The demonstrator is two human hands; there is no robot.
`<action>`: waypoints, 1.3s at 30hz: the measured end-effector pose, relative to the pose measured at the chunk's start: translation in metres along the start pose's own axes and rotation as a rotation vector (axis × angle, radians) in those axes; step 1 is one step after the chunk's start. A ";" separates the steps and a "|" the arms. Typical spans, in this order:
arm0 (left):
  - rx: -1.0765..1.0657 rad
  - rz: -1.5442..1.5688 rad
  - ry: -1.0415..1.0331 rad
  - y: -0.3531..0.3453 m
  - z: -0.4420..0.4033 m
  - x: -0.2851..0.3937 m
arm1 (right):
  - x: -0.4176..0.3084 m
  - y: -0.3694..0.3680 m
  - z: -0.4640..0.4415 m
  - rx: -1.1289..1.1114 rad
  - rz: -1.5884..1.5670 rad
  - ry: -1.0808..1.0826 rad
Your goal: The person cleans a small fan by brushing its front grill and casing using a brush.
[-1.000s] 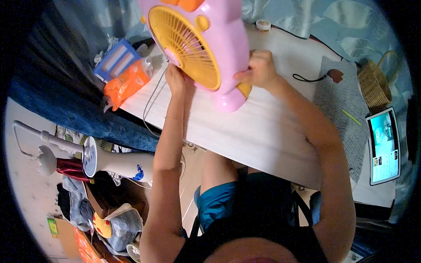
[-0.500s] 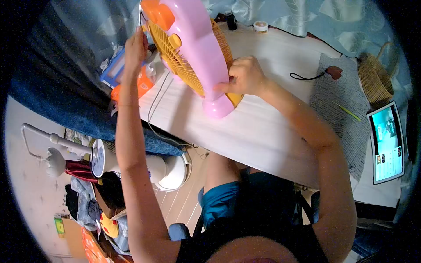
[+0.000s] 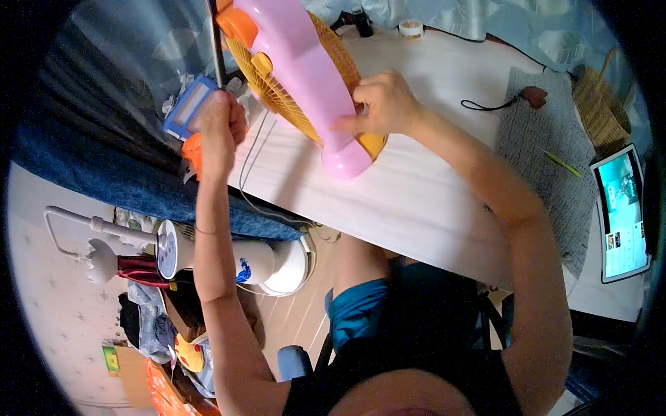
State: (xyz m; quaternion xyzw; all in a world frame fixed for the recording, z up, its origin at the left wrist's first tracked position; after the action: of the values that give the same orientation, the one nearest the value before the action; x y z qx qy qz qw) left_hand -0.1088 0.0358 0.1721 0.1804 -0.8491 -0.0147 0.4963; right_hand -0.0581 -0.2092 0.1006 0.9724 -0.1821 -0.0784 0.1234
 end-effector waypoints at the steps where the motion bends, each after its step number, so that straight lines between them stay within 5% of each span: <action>1: -0.047 0.019 0.016 0.001 0.006 -0.007 | -0.001 0.000 0.000 0.005 -0.006 -0.001; 4: -0.069 0.146 0.035 -0.015 0.030 -0.018 | -0.001 0.000 0.000 -0.010 0.002 -0.004; 10: -0.199 -0.096 -0.145 -0.042 0.075 -0.051 | 0.003 -0.005 0.003 -0.043 -0.026 -0.119; 16: -0.295 -0.262 -0.130 -0.058 0.101 -0.050 | 0.004 0.000 0.008 -0.130 0.025 0.011; 19: -0.072 -0.213 -0.434 -0.040 0.092 -0.029 | 0.005 0.000 0.006 -0.122 -0.017 0.028; 21: 0.091 -0.025 -0.215 -0.024 0.063 -0.018 | 0.005 0.002 0.006 -0.128 -0.028 -0.002; 25: 0.077 -0.203 -0.405 -0.030 0.036 -0.039 | 0.006 0.003 0.006 -0.162 -0.025 -0.031; 34: -0.280 -0.550 -0.238 -0.039 0.106 -0.079 | 0.011 0.004 0.010 -0.115 -0.034 0.144; 39: -0.397 -0.737 -0.138 -0.035 0.112 -0.090 | 0.009 0.008 0.008 -0.203 -0.084 0.028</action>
State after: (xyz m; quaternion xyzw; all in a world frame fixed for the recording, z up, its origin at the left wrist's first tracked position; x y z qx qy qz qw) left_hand -0.1538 0.0148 0.0331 0.3715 -0.7396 -0.3664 0.4251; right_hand -0.0537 -0.2216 0.0946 0.9626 -0.1307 -0.0881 0.2201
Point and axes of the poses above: each hand's wrist, its own z-axis away from the middle knuckle, its own y-axis out of the back of the hand, x = y × z, the point moved 1 cm from there along -z, towards the middle knuckle, and after that the axes turned 12 degrees about x, right-handed, at the moved point
